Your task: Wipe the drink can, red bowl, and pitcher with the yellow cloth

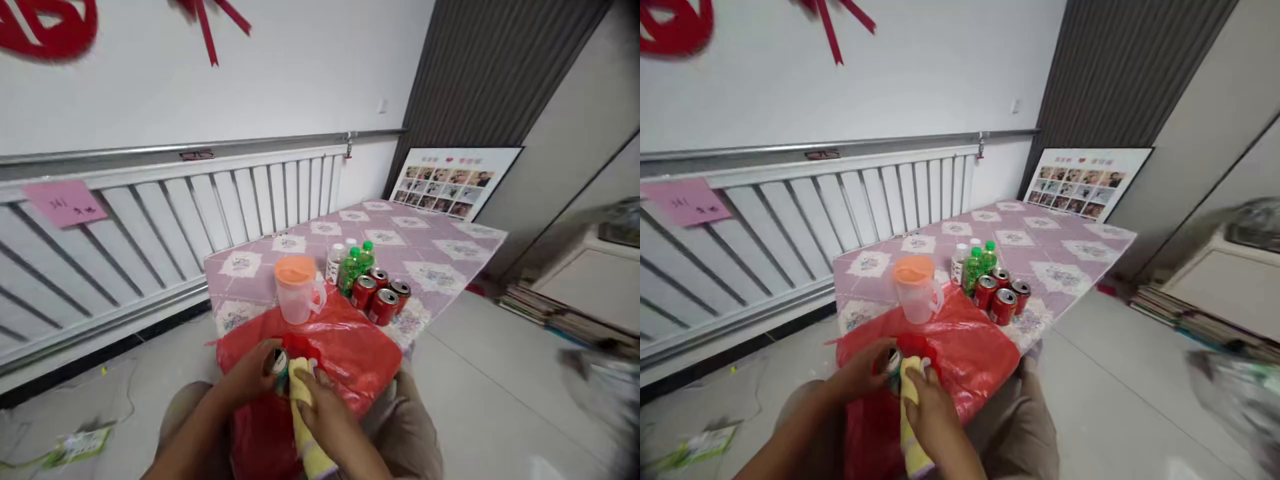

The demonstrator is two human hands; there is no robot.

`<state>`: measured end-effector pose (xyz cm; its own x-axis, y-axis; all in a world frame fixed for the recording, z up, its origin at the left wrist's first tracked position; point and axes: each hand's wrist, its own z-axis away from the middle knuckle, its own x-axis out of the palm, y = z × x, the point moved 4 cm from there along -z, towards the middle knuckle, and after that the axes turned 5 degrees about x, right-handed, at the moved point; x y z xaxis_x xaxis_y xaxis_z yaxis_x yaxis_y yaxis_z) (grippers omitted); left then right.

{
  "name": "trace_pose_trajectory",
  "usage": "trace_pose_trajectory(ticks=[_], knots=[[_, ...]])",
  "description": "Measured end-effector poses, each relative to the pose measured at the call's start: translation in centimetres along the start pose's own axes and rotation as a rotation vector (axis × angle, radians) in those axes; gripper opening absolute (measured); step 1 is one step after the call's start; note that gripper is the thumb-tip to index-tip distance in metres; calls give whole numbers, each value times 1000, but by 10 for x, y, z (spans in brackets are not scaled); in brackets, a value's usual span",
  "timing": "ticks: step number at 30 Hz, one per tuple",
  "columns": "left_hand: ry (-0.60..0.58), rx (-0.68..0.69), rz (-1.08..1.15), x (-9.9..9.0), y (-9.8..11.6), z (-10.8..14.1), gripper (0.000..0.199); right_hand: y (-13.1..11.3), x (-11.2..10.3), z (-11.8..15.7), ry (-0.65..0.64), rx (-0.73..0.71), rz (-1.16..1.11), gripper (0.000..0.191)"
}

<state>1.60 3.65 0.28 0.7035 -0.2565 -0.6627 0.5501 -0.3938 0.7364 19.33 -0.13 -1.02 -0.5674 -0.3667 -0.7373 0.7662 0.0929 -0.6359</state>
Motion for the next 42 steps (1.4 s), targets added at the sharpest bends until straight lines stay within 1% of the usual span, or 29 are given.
trace_pose_trajectory(ticks=[5, 8, 11, 13, 15, 19, 23, 27, 31, 36, 42], knots=[[-63, 17, -17, -2, -4, -1, 59, 1, 0, 9, 7, -30, -17, 57], [-85, 22, -35, -2, -7, -2, 62, 4, 0, 11, 23, -29, -28, 57], [-72, -2, -69, -1, -9, -1, 70, 7, 1, 11, 40, -32, -40, 57], [-29, -52, -108, 2, -10, 1, 76, 9, 2, 10, 38, -25, -43, 57], [42, -130, -158, 7, -12, 4, 79, 10, 2, 10, 29, -7, -35, 58], [178, -280, -246, 17, -14, 10, 77, 8, 0, 8, 20, 13, -11, 58], [244, -355, -286, 24, -14, 11, 73, 6, -1, 7, 14, 15, -5, 58], [249, -346, -264, 26, -15, 10, 69, 6, 0, 6, 18, -6, -10, 58], [225, -304, -231, 24, -18, 8, 70, 9, 0, -1, 36, -33, -8, 57], [145, -206, -145, 18, -18, 4, 74, 11, -4, -19, 50, -56, 8, 57], [52, -87, -40, 9, -13, 0, 77, 4, -15, -42, 55, -86, 36, 57]])
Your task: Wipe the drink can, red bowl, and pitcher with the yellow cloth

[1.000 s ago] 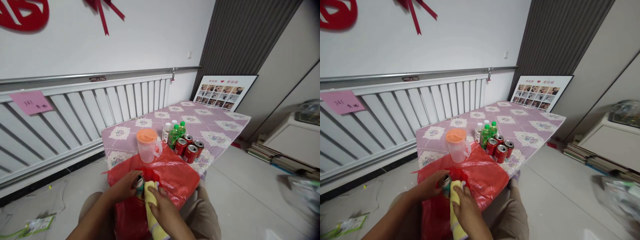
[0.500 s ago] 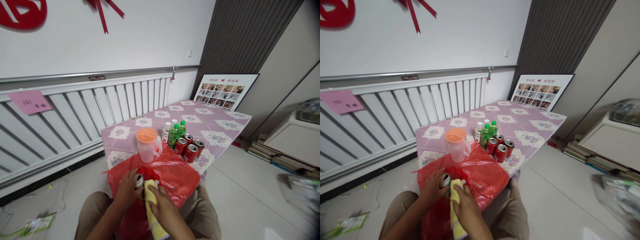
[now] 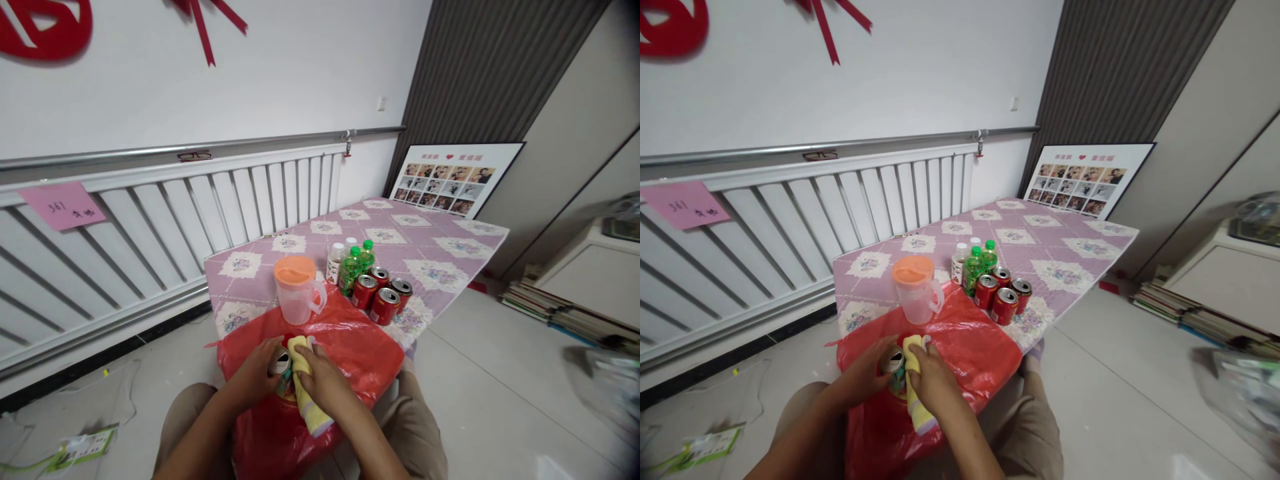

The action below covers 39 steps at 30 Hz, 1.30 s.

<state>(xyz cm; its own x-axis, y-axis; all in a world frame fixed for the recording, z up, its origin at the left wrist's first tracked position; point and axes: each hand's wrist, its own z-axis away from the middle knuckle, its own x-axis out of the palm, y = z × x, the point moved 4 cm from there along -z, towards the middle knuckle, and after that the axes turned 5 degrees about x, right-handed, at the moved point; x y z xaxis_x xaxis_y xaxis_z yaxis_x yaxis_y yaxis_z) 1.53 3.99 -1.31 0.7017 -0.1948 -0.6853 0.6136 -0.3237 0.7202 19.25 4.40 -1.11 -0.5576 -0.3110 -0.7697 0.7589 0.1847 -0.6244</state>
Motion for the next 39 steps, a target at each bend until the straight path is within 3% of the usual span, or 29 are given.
trace_pose_trajectory(ticks=[6, 10, 26, 32, 39], knots=[[-59, 89, 62, -6, 11, -5, 76, -2, -4, -17, -2, -23, 1, 57], [-58, 66, 55, -6, 9, -4, 75, -2, -1, -14, -2, -10, 4, 57], [-50, 12, -4, -5, 1, -2, 77, -9, 15, 55, -73, 45, -30, 61], [6, -19, -33, -4, 3, 1, 79, -2, 12, 55, -42, 50, -37, 58], [192, -169, -115, 10, -8, 9, 82, 7, 9, 41, -5, 52, -43, 59]])
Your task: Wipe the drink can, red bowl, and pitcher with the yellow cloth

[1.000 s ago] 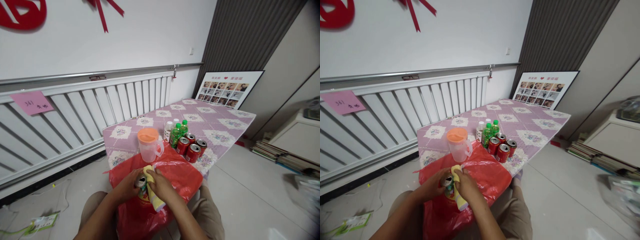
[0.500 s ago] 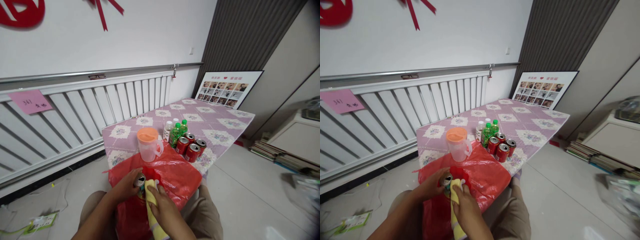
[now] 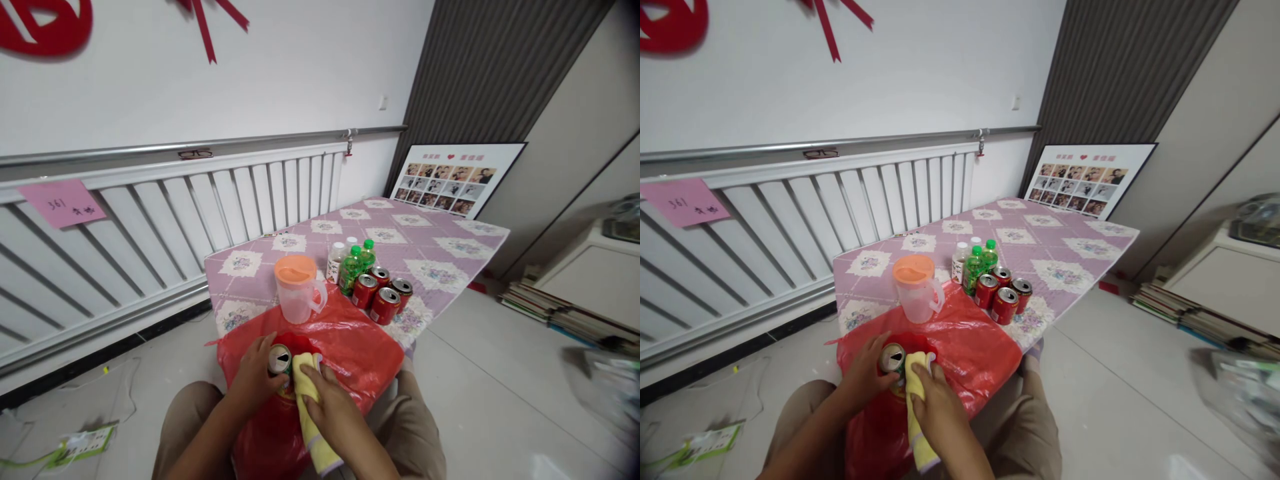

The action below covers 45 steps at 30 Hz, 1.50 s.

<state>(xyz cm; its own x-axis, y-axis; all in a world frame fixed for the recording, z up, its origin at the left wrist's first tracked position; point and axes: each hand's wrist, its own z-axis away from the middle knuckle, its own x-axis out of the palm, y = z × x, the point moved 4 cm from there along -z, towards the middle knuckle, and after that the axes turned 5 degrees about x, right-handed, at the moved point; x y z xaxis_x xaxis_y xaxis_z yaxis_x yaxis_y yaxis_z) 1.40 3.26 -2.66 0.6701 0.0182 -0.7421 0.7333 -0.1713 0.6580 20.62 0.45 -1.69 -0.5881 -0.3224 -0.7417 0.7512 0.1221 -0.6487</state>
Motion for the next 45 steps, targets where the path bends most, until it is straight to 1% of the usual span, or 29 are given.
trace_pose_trajectory(ticks=[3, 5, 8, 14, 18, 22, 26, 31, 36, 40, 45], knots=[[25, -24, 3, 6, -4, 1, 76, 1, -1, -10, 2, -14, -1, 58], [32, -19, 17, 7, -6, 1, 74, 1, -3, -17, -2, -21, 3, 58], [28, 5, 49, 7, -8, 1, 74, -2, -9, -32, 0, -69, 2, 57], [-39, 46, 123, 0, -6, -2, 80, -10, -17, -67, -34, -158, -6, 60], [-88, 72, 157, -4, -2, -4, 82, -12, -16, -79, -61, -185, -4, 60], [-100, 48, 151, -4, -5, -3, 83, -8, -12, -72, -60, -158, 3, 60], [-98, 38, 139, -1, -10, -3, 83, -4, -5, -53, -48, -104, 12, 57], [-90, 52, 134, -1, -11, -3, 82, -1, 3, -28, -51, -42, 18, 58], [-81, 65, 145, -1, -12, -3, 80, 2, 8, -11, -54, -58, -32, 57], [-66, 73, 153, 1, -14, -3, 80, 5, 8, -13, -41, -66, -65, 55], [-65, 85, 169, 0, -14, -3, 79, 0, -2, -35, -4, -74, -51, 54]])
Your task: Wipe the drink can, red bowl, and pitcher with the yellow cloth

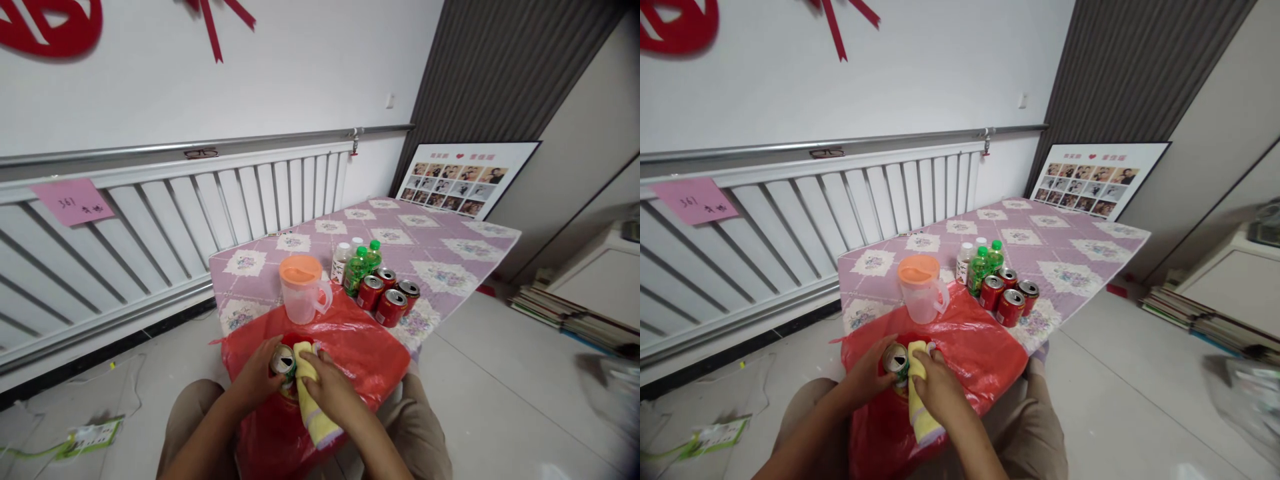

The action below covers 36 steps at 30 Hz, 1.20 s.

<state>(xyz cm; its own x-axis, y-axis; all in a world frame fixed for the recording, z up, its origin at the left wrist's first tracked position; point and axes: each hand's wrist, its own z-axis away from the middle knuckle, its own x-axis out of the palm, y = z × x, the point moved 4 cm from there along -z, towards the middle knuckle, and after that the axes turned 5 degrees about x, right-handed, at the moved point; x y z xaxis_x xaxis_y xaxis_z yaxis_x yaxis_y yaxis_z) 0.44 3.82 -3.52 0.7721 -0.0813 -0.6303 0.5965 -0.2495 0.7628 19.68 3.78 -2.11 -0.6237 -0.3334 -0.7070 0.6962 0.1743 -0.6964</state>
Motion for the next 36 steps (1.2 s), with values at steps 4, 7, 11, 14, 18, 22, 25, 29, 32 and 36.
trace_pose_trajectory(ticks=[4, 7, 11, 14, 18, 22, 25, 29, 32, 36], knots=[[-8, 3, 12, -2, 2, 0, 79, -4, -5, -21, 16, -23, -4, 54], [-7, -3, 15, -2, 2, 0, 80, -4, -4, -28, 25, -20, 0, 53], [-4, -19, 12, -2, 2, 0, 79, -4, 2, -20, 25, 3, 10, 55], [0, -24, 7, -2, 2, 0, 79, -5, 6, -6, 23, 23, 15, 55], [8, -19, 3, -2, 5, 0, 78, -8, 10, 14, 10, 48, 21, 55], [16, -17, 0, -2, 7, 1, 77, -6, 12, 27, -18, 38, 9, 56], [14, -21, 0, -2, 7, 1, 77, -4, 9, 27, -19, 6, -9, 55], [7, -20, 1, -1, 5, 1, 79, -6, 1, 13, -5, 17, 17, 54], [10, -18, -4, -1, 4, 1, 79, -9, -1, 2, 9, 28, 33, 54], [19, -12, -11, -1, 3, 1, 77, -11, 4, 0, 22, 48, 37, 54]])
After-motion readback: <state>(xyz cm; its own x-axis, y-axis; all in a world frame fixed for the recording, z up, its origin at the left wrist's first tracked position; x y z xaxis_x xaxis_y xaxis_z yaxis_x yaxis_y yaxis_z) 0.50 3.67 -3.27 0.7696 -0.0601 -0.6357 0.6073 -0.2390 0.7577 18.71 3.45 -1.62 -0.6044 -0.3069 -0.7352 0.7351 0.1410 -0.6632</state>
